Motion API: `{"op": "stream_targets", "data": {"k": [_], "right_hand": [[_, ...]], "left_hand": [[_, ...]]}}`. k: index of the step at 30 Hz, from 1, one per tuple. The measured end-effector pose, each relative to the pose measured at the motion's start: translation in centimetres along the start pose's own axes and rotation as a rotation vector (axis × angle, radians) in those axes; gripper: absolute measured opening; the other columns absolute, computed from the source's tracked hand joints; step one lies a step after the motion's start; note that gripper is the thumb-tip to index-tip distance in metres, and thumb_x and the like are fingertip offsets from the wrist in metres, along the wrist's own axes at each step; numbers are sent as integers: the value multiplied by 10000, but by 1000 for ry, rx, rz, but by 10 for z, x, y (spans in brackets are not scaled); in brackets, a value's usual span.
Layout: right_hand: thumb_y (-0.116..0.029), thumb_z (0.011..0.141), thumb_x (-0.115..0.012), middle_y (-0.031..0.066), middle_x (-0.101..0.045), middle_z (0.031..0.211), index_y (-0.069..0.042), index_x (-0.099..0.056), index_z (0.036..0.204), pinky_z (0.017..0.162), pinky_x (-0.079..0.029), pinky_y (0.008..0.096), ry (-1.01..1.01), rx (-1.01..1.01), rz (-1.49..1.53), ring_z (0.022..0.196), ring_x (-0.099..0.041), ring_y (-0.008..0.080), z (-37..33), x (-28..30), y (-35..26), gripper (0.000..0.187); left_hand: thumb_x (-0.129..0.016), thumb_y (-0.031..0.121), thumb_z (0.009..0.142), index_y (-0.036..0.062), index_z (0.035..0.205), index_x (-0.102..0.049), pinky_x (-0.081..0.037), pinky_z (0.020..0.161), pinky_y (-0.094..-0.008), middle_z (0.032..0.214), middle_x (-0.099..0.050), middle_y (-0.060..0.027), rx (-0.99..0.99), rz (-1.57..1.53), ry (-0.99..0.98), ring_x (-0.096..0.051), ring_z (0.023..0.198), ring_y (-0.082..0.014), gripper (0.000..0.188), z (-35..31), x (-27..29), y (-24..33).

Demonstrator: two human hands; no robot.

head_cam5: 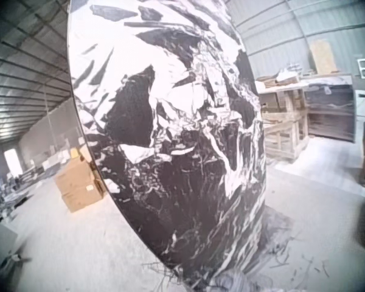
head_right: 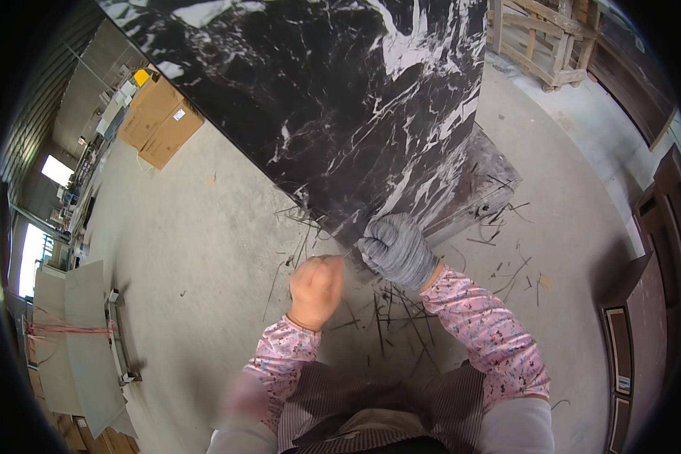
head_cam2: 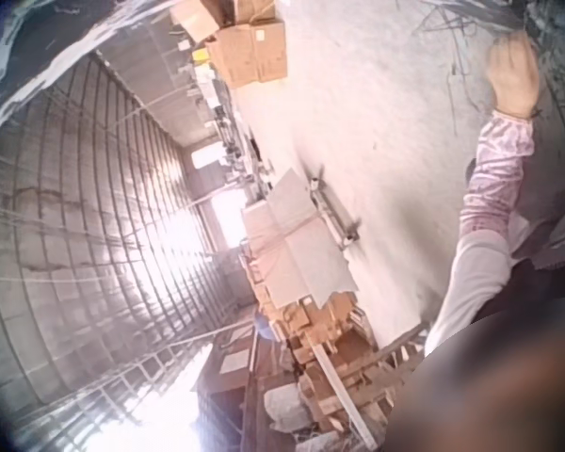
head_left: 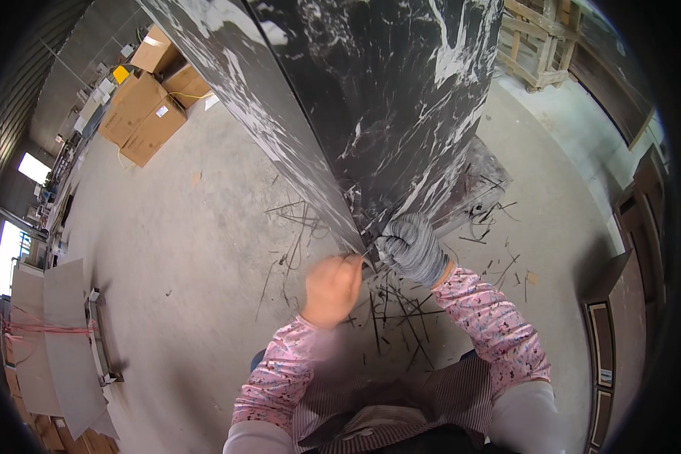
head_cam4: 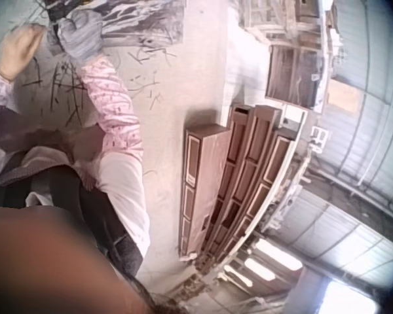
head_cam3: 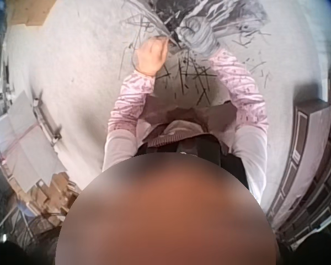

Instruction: The person peels protective film from a large black-and-white marble slab in a workshop. They work along the edges and corners, removing strips of film by hand and occasionally repositioning the slab to access different sides.

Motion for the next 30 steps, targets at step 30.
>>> {"op": "stream_targets", "data": {"k": [30], "right_hand": [[-94, 709, -756, 77, -604, 970, -104, -661, 943, 736, -514, 475, 68, -115, -42, 856, -603, 311, -71, -44, 3, 252]], "left_hand": [[-730, -75, 760, 47, 938, -614, -511, 572, -388, 841, -671, -114, 71, 39, -14, -644, 682, -310, 245, -59, -48, -11]]}}
Point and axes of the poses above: each hand's wrist, its own z-axis towards the middle knuckle, its own x-axis out of the back of the hand, y = z × x, the point moved 4 cm from there along z, towards the middle knuckle
